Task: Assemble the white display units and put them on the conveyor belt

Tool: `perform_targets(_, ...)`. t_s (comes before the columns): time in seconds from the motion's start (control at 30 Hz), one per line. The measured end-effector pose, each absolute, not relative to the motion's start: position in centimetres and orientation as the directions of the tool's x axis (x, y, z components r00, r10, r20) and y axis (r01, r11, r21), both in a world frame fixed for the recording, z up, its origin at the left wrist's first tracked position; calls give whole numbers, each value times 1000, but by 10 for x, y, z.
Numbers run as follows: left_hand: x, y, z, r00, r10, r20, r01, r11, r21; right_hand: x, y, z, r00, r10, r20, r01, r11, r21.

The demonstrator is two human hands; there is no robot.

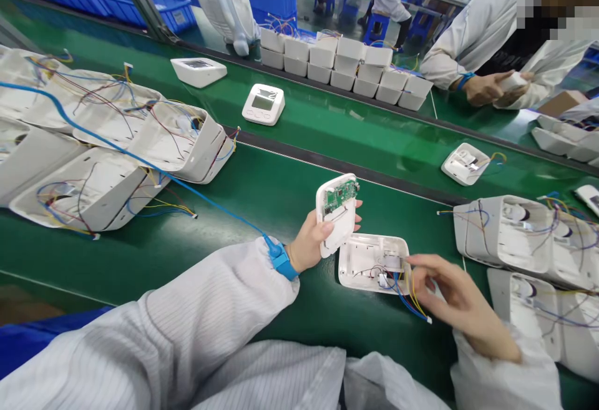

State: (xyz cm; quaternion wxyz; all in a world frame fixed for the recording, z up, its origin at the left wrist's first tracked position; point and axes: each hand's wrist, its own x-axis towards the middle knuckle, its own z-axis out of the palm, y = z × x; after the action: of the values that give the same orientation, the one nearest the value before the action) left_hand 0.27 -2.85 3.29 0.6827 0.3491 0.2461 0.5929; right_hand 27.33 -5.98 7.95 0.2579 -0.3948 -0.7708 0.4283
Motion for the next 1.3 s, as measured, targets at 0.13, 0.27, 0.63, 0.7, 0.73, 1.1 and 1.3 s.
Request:
perform_targets(0.13, 9, -31, 31, 184, 975, 123, -592, 10, 806, 264, -84, 94, -562, 814, 148, 358, 400, -844)
perform_targets(0.27, 20, -40, 31, 241, 963, 124, -584, 42, 811, 245, -63, 111, -546, 811, 210, 406, 475, -781)
perform_targets(0.63, 13, -46, 30, 337, 927, 165, -503, 29, 864, 202, -37, 85, -396, 918, 16, 72, 49, -996)
perform_targets(0.7, 13, -45, 31, 359, 919, 160, -500, 45, 865, 201, -42, 81, -435, 900, -38, 26, -30, -999)
perform_targets(0.73, 13, -44, 31, 367, 916, 160, -500, 49, 865, 200, -43, 81, -437, 898, -55, 57, -34, -998)
perform_targets(1.1, 11, -44, 31, 363, 893, 267, -423, -97, 901, 204, -33, 72, -197, 854, 482, 760, 444, -475)
perform_targets(1.3, 15, -46, 34, 401, 910, 103, -497, 121, 859, 209, -29, 65, -389, 738, 551, 846, 523, -103)
